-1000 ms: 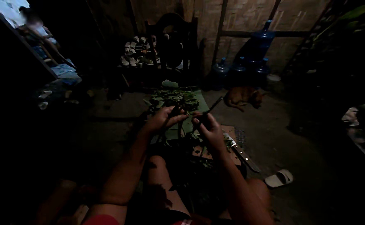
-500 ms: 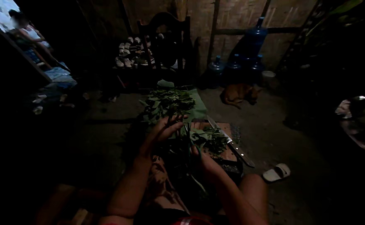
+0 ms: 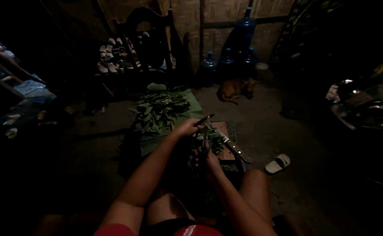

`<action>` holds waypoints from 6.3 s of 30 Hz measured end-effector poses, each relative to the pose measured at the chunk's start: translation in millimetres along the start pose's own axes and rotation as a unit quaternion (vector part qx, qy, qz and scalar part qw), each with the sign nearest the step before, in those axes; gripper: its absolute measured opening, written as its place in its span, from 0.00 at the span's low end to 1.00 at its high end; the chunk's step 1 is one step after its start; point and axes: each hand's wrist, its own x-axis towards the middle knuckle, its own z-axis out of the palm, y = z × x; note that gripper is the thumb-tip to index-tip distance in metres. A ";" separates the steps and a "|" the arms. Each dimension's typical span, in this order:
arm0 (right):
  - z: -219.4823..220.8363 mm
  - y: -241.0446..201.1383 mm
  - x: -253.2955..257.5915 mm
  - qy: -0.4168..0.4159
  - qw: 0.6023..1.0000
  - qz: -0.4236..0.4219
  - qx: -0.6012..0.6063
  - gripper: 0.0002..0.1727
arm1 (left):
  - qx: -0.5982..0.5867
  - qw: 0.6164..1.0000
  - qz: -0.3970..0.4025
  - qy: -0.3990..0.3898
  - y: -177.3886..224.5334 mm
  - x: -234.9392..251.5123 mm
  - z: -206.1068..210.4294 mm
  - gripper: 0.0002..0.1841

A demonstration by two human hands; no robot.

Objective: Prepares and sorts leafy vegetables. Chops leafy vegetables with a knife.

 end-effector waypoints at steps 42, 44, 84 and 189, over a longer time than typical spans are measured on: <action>-38.3 2.1 -4.8 -0.162 0.978 0.128 -0.032 0.37 | -0.075 0.994 -0.073 0.037 0.6 16.2 7.4 0.18; -34.6 3.4 -3.4 -0.132 0.985 0.110 -0.030 0.34 | -0.067 0.995 -0.066 0.040 1.0 16.9 8.2 0.18; -40.9 -61.5 25.7 0.042 0.951 -0.152 -0.267 0.38 | -0.128 0.988 -0.045 0.077 -7.6 32.2 16.2 0.19; -19.7 -26.6 -16.5 -0.140 0.968 0.057 -0.200 0.29 | -0.075 0.962 -0.001 0.263 -2.7 -1.6 29.4 0.14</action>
